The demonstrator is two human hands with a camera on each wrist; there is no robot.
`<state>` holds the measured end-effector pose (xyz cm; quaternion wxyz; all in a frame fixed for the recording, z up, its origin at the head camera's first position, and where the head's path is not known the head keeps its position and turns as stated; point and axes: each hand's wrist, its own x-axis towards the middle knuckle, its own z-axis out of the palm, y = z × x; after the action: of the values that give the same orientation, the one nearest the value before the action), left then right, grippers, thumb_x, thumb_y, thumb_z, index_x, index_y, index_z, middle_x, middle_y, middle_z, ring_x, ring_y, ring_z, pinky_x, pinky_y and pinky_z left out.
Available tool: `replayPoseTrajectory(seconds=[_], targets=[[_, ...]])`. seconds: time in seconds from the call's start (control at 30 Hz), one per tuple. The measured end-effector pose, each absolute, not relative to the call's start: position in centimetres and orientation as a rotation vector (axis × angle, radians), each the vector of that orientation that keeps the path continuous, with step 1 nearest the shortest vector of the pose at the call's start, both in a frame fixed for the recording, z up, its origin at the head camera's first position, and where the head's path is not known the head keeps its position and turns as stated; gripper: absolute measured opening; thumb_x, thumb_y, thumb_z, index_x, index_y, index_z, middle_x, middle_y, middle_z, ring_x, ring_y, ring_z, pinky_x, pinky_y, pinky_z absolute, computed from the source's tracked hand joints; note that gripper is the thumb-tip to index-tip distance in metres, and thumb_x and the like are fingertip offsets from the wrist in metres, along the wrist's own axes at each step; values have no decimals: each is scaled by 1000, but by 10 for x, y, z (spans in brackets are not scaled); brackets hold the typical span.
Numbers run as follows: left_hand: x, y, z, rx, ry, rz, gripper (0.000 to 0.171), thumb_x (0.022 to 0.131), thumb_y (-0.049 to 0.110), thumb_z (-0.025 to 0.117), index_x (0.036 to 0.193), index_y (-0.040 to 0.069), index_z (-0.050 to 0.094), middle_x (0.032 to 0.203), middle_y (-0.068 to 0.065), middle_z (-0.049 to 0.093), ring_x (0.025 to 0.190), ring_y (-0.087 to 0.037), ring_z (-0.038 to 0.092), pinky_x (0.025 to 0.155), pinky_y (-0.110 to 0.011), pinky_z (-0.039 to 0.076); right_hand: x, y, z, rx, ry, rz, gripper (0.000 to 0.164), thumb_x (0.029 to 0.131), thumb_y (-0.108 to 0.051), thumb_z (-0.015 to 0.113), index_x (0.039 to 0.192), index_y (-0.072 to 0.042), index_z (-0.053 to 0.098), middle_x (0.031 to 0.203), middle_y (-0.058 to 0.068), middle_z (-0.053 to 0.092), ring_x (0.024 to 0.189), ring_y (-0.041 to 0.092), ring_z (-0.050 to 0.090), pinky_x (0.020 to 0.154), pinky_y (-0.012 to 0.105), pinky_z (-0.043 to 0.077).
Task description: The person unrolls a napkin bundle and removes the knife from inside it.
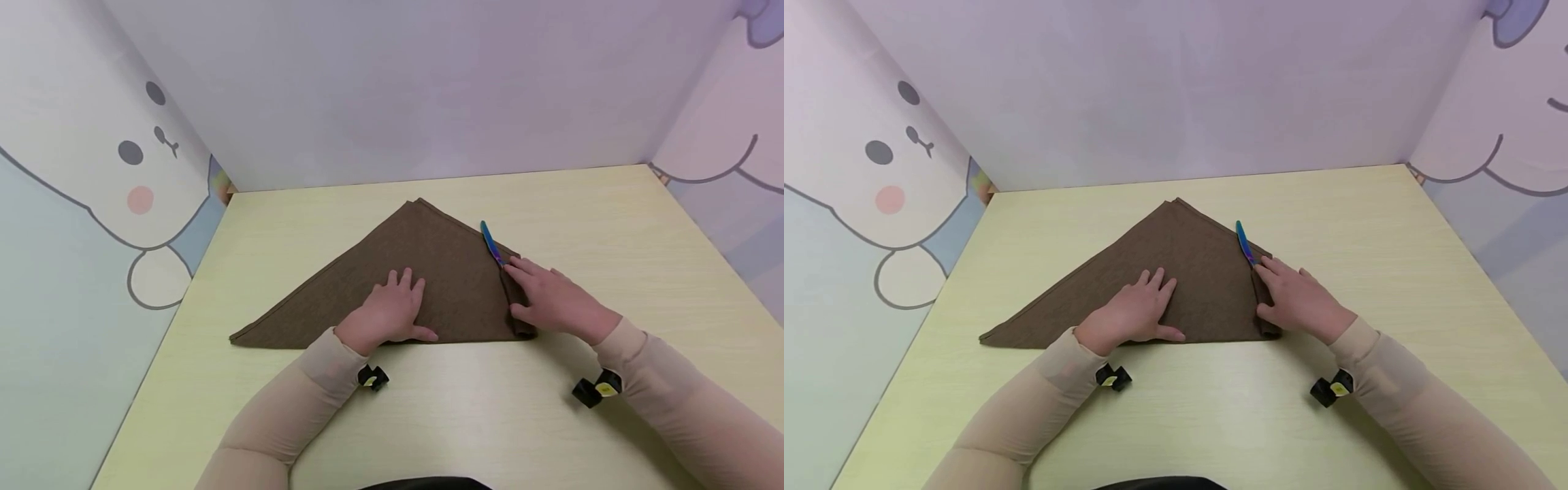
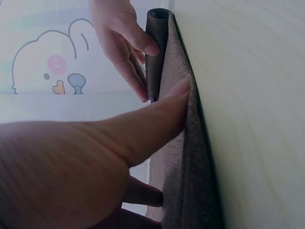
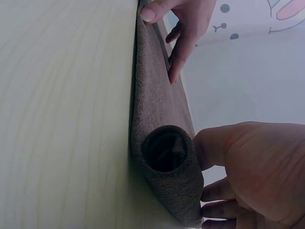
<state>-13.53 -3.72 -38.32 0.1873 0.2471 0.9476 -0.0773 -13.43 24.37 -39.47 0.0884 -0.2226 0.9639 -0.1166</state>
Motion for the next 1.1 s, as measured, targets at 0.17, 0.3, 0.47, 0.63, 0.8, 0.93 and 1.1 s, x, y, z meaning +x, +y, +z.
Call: replayPoseTrajectory(seconds=[0.17,0.3,0.47,0.63,0.8,0.93,1.1], targets=[[-135,-37,-384,697,2670,-230,104,80,73,55,153,7,23,156,-21,19,141,-43,23,102,-52,38,-134,247,-395,-642,2854,-389,66,90,-20,61,145,6,35,150,27,30,136,44,31,101,67,27],[-136,-37,-384,699,2674,-239,104,80,73,55,153,7,23,156,-21,19,140,-43,23,101,-52,38,-135,250,-395,-650,2847,-419,66,90,-19,61,145,6,34,150,27,29,135,45,30,100,67,27],[-136,-37,-385,705,2678,-234,104,79,74,55,153,7,24,156,-21,20,140,-43,23,101,-53,39,-137,255,-397,-664,2832,-456,67,90,-18,60,146,6,32,150,28,29,134,47,32,100,64,31],[-136,-38,-386,714,2681,-233,104,79,74,55,153,7,25,156,-22,21,140,-43,24,101,-53,39,-137,259,-399,-650,2804,-511,68,90,-17,60,147,5,31,150,28,27,131,48,36,98,59,37],[-136,-38,-386,704,2679,-225,104,79,74,55,153,7,24,156,-21,20,140,-43,23,101,-52,39,-137,261,-400,-653,2795,-521,68,91,-18,60,148,5,30,151,29,26,132,47,35,98,58,37],[-135,-38,-386,701,2677,-227,104,79,74,55,153,8,24,156,-21,20,140,-42,23,101,-52,39,-137,264,-400,-646,2785,-529,69,91,-19,60,148,5,29,151,29,24,134,48,31,100,59,35],[-136,-38,-387,699,2674,-225,104,79,74,55,153,8,24,156,-21,19,141,-42,22,102,-52,38,-137,266,-401,-637,2771,-547,69,92,-19,60,148,5,29,152,29,23,135,47,29,102,59,33]])
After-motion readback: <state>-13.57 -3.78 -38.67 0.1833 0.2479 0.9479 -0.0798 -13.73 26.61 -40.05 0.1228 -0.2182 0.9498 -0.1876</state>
